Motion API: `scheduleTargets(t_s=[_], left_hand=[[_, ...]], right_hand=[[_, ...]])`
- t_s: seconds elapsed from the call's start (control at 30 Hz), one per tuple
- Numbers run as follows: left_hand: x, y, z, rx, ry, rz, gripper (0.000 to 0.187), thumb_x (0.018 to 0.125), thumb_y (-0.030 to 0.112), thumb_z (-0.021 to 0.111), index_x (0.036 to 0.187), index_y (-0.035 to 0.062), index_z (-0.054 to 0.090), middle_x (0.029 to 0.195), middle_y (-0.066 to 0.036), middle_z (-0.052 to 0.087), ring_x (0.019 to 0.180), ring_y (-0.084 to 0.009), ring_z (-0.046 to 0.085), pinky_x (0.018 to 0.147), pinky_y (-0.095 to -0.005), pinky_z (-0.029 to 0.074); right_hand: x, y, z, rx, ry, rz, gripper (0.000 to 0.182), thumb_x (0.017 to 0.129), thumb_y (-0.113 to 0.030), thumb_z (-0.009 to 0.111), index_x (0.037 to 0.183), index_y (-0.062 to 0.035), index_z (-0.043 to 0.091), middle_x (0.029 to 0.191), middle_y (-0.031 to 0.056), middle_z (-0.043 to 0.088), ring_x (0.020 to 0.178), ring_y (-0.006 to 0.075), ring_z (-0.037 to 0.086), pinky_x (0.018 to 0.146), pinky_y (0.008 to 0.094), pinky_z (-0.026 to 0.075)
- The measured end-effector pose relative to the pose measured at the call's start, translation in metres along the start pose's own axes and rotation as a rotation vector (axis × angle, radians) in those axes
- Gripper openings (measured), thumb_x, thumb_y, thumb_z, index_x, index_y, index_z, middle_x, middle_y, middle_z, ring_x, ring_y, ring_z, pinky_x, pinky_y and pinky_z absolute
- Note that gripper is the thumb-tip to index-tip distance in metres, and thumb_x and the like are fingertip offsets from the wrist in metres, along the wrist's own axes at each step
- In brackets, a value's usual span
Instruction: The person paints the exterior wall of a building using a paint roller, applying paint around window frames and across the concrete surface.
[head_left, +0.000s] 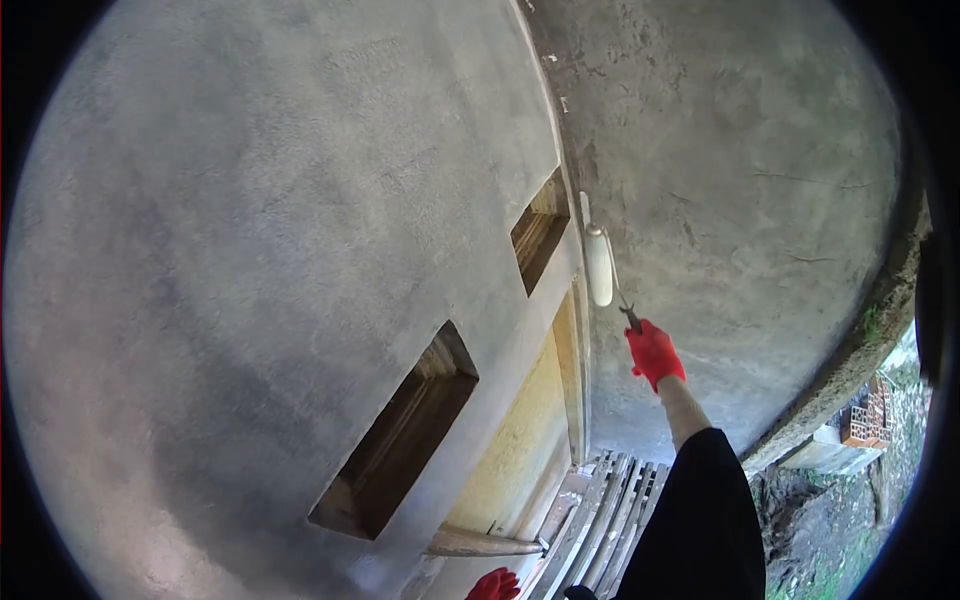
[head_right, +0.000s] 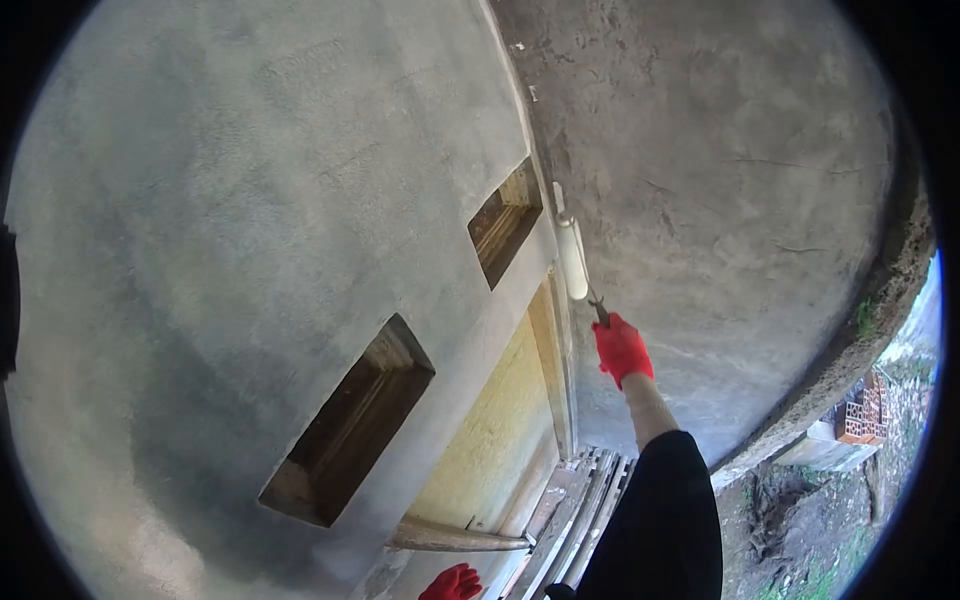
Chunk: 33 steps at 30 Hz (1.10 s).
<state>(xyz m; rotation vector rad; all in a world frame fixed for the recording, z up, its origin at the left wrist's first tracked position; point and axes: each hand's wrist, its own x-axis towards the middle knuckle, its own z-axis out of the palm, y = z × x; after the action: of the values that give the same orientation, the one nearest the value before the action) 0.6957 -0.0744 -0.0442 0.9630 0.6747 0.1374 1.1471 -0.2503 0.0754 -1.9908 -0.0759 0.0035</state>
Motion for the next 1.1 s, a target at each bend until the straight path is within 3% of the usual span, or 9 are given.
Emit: scheduleTargets(t_s=[0.2, 0.47, 0.6, 0.87, 1.0, 1.07, 1.1], left_hand=[[0.007, -0.005, -0.023, -0.112, 0.158, -0.082, 0.035, 0.095, 0.026, 0.046, 0.121, 0.002, 0.05, 0.108, -0.011, 0.059, 0.098, -0.0237, 0.057, 0.088, -0.0402, 0.045], [0.02, -0.011, -0.039, -0.068, 0.202, -0.023, 0.036, 0.094, 0.024, 0.046, 0.122, 0.0015, 0.049, 0.109, -0.013, 0.059, 0.1, -0.0261, 0.056, 0.091, -0.0414, 0.045], [0.019, -0.011, -0.036, 0.015, 0.195, -0.004, 0.036, 0.094, 0.024, 0.047, 0.122, 0.0016, 0.048, 0.11, -0.014, 0.059, 0.101, -0.026, 0.056, 0.091, -0.0417, 0.045], [0.014, -0.001, -0.026, -0.152, 0.162, -0.07, 0.036, 0.093, 0.025, 0.049, 0.121, 0.0021, 0.05, 0.108, -0.012, 0.06, 0.099, -0.0242, 0.058, 0.09, -0.0408, 0.046], [0.016, 0.004, -0.014, -0.022, 0.08, 0.004, 0.037, 0.093, 0.026, 0.05, 0.121, 0.0024, 0.05, 0.105, -0.01, 0.06, 0.096, -0.0222, 0.058, 0.089, -0.0395, 0.045], [0.025, 0.007, -0.01, -0.111, 0.07, -0.033, 0.032, 0.092, 0.023, 0.051, 0.118, 0.0034, 0.051, 0.102, -0.009, 0.061, 0.093, -0.0205, 0.058, 0.085, -0.0367, 0.048], [0.042, 0.0, -0.019, -0.083, 0.023, -0.058, 0.035, 0.093, 0.023, 0.048, 0.12, 0.0005, 0.049, 0.107, -0.013, 0.058, 0.097, -0.0238, 0.057, 0.089, -0.0388, 0.045]], right_hand=[[0.079, -0.008, 0.019, -0.013, 0.0, 0.036, 0.033, 0.088, -0.031, 0.049, 0.097, -0.0002, 0.052, 0.075, 0.0143, 0.059, 0.052, 0.0252, 0.059, 0.047, 0.0363, 0.05], [0.124, -0.006, 0.023, -0.007, -0.052, 0.003, 0.035, 0.087, -0.031, 0.049, 0.103, -0.0005, 0.054, 0.082, 0.0137, 0.058, 0.054, 0.0254, 0.06, 0.048, 0.0357, 0.051], [0.122, -0.012, 0.011, -0.062, -0.118, 0.0, 0.034, 0.087, -0.029, 0.049, 0.104, -0.0002, 0.054, 0.086, 0.0131, 0.057, 0.054, 0.0263, 0.06, 0.048, 0.0359, 0.051], [0.082, -0.017, 0.007, -0.079, -0.173, -0.023, 0.032, 0.087, -0.027, 0.049, 0.104, -0.0002, 0.053, 0.086, 0.0132, 0.056, 0.053, 0.0259, 0.06, 0.046, 0.035, 0.05], [0.045, -0.016, 0.002, -0.08, -0.219, -0.033, 0.029, 0.087, -0.026, 0.05, 0.103, -0.0013, 0.053, 0.082, 0.0124, 0.055, 0.051, 0.0242, 0.058, 0.045, 0.0348, 0.049], [0.023, -0.014, 0.001, -0.083, -0.261, -0.029, 0.027, 0.087, -0.024, 0.049, 0.102, -0.0026, 0.053, 0.078, 0.0116, 0.055, 0.051, 0.0234, 0.058, 0.045, 0.0342, 0.049], [0.009, -0.016, 0.001, -0.068, -0.249, -0.036, 0.024, 0.087, -0.023, 0.049, 0.102, -0.004, 0.054, 0.074, 0.0112, 0.055, 0.049, 0.0225, 0.057, 0.044, 0.0338, 0.048]])
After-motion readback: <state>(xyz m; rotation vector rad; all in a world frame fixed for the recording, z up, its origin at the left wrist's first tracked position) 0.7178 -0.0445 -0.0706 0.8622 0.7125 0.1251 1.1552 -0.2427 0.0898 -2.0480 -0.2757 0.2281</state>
